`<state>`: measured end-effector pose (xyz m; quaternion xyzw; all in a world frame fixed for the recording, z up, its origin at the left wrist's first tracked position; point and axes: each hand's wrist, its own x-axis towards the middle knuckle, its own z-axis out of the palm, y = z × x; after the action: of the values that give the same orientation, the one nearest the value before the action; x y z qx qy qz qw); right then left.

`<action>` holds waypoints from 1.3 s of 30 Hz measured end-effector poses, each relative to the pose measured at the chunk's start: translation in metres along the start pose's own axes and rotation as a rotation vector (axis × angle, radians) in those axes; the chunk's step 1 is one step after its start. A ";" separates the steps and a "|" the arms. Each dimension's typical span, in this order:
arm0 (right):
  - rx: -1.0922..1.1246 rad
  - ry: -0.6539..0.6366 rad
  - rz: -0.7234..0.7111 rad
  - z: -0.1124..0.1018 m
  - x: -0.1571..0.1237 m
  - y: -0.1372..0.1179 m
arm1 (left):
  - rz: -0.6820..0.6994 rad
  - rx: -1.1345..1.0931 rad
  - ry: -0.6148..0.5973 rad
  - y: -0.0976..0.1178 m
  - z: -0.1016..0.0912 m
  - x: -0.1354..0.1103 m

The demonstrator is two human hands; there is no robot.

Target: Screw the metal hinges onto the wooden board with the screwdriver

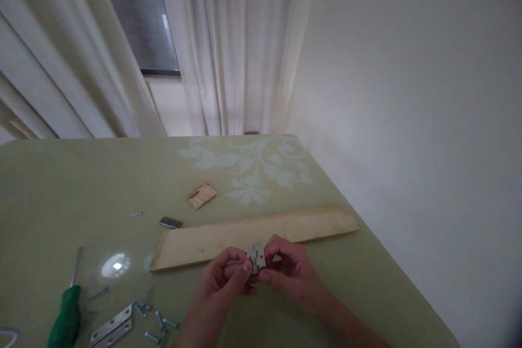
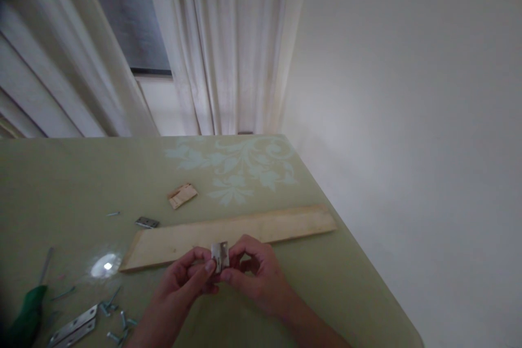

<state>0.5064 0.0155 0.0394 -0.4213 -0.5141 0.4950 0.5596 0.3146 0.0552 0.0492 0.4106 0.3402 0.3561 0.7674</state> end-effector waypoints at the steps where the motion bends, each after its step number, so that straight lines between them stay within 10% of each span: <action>1: 0.015 -0.005 -0.008 0.000 0.000 0.000 | 0.006 0.000 -0.004 -0.001 0.000 0.000; 15: 0.133 0.133 0.082 -0.008 0.004 -0.007 | 0.107 0.240 -0.157 -0.019 -0.007 -0.002; 28: -0.396 0.122 0.309 -0.043 0.008 -0.013 | 1.051 1.428 -0.069 -0.026 -0.014 0.004; 39: -0.400 0.158 0.273 -0.021 0.012 0.006 | 1.172 1.662 0.046 -0.023 -0.020 0.010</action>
<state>0.5265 0.0293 0.0329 -0.6266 -0.4948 0.4198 0.4317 0.3093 0.0619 0.0183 0.9091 0.2397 0.3349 -0.0628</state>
